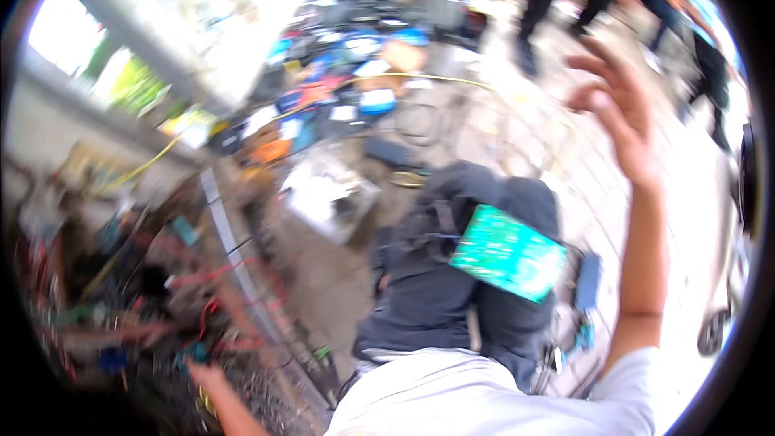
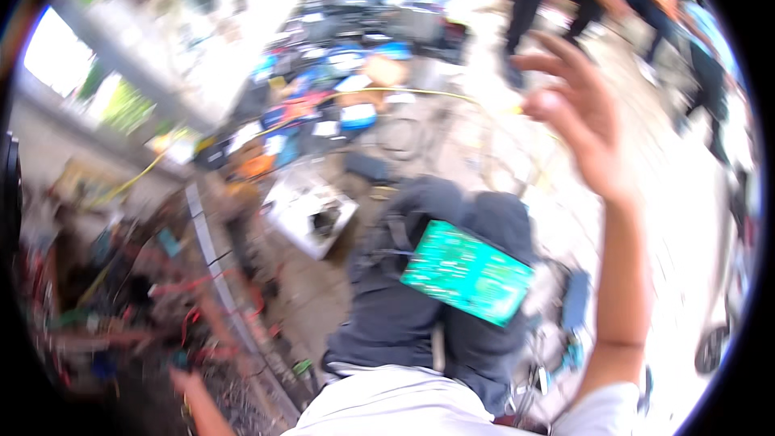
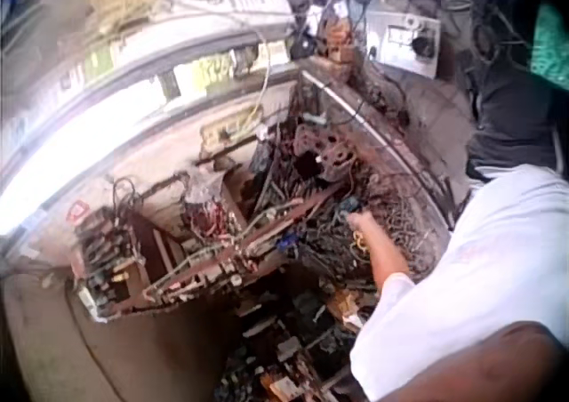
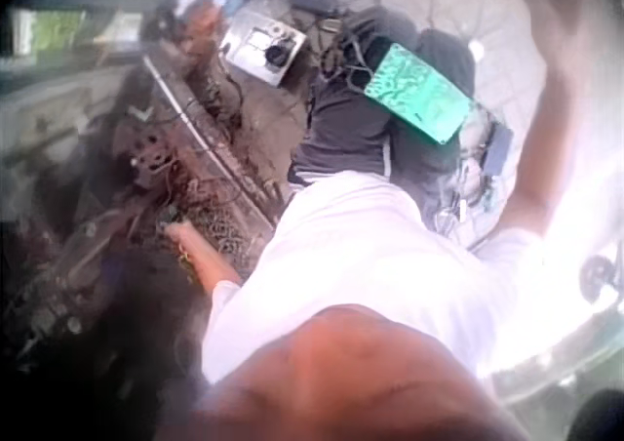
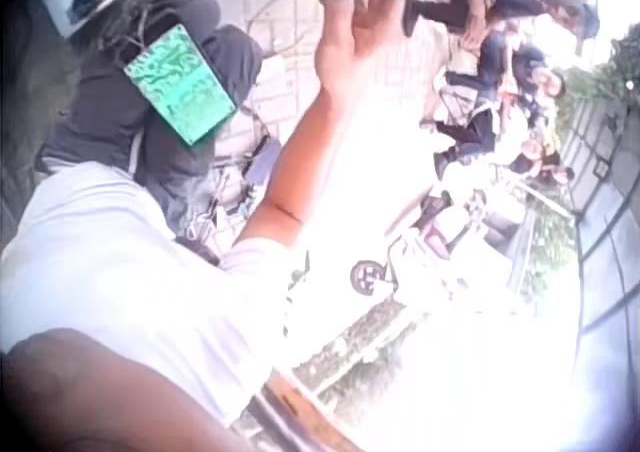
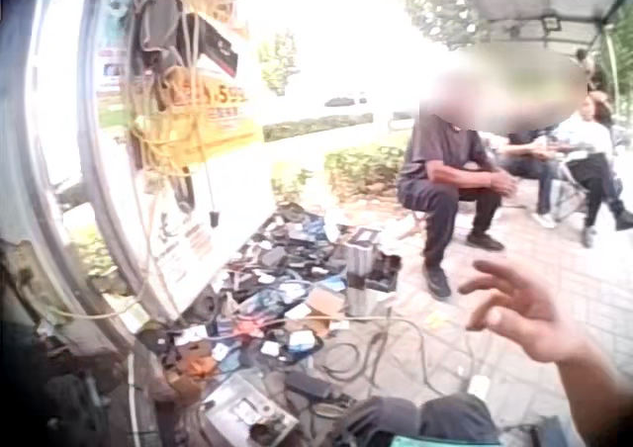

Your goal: The person sits on the ground and uses a soldering iron to work on a green circuit board held in their hands. They repeatedly apply the hot tip to various points on the board, then set the tool down and wipe the board with a cloth.

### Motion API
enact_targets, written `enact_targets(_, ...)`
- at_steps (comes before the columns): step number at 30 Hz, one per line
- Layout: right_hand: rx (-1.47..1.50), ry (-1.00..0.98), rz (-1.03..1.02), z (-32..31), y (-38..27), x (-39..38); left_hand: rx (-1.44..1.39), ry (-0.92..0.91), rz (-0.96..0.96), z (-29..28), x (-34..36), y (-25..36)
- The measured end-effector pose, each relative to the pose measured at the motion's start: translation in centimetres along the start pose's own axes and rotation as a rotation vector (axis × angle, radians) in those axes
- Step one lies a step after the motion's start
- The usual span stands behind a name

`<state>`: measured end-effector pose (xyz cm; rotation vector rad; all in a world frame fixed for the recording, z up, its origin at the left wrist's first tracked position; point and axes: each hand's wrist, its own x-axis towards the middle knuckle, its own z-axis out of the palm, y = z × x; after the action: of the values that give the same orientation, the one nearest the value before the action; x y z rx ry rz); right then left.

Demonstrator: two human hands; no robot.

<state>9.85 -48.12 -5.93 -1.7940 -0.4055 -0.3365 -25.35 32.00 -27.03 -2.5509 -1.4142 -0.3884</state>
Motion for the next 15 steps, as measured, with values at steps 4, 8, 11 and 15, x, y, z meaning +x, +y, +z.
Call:
enact_targets(4,-0.035,0.148,0.194,-3.2,0.0,-7.2,-0.152,-0.165,-0.093,-4.7,1.4,8.1)
enact_targets(8,-0.035,0.275,0.455,-2.3,-0.3,-16.5,-0.514,0.115,-0.329,-9.6,1.2,11.9)
enact_targets(11,-0.224,0.307,0.487,0.6,0.4,-21.4,-1.155,-0.120,0.284,-7.8,-0.3,20.5)
enact_targets(15,-0.374,0.476,0.573,2.8,4.3,-27.0,-1.082,-0.668,1.137,-18.6,-14.2,39.4)
